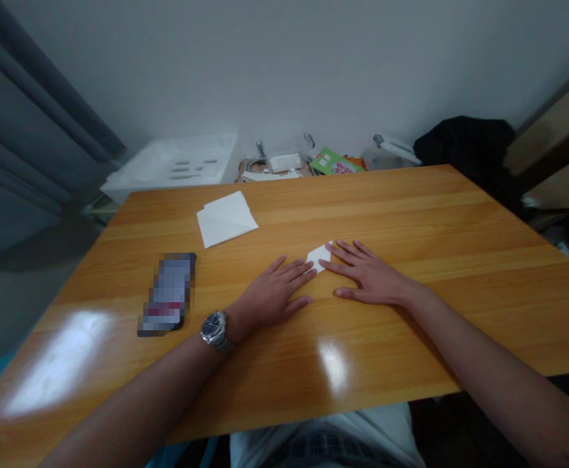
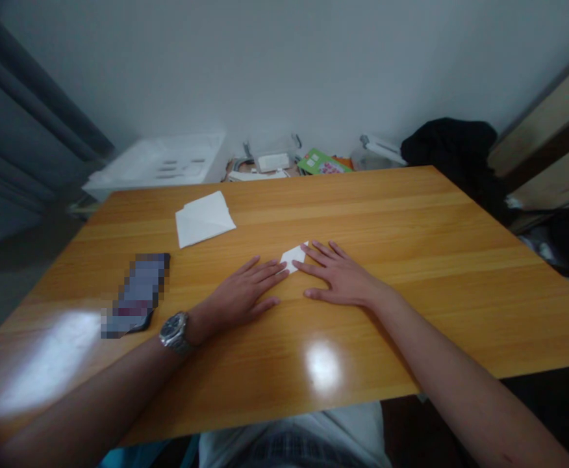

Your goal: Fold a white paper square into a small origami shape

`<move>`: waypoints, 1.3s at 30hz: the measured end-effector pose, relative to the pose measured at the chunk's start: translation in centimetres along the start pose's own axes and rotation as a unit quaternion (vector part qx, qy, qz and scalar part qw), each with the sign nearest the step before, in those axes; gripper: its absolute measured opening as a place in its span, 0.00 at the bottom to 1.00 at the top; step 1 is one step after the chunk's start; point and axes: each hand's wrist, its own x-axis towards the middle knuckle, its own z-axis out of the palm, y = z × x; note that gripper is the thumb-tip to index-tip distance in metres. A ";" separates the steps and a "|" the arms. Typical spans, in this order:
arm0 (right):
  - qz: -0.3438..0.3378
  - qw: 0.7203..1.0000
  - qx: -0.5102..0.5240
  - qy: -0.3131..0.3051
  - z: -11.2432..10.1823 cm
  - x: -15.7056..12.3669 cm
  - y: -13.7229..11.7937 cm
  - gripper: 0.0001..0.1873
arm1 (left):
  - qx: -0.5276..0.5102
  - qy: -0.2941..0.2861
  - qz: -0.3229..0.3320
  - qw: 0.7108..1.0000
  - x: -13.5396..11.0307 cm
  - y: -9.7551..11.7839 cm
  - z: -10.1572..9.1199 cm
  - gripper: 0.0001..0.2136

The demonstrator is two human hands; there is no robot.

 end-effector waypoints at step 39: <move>-0.041 0.998 0.030 0.047 -1.0 2.0 -2.0 0.24 | 0.043 0.074 -0.045 0.995 0.9 0.1 0.3 0.26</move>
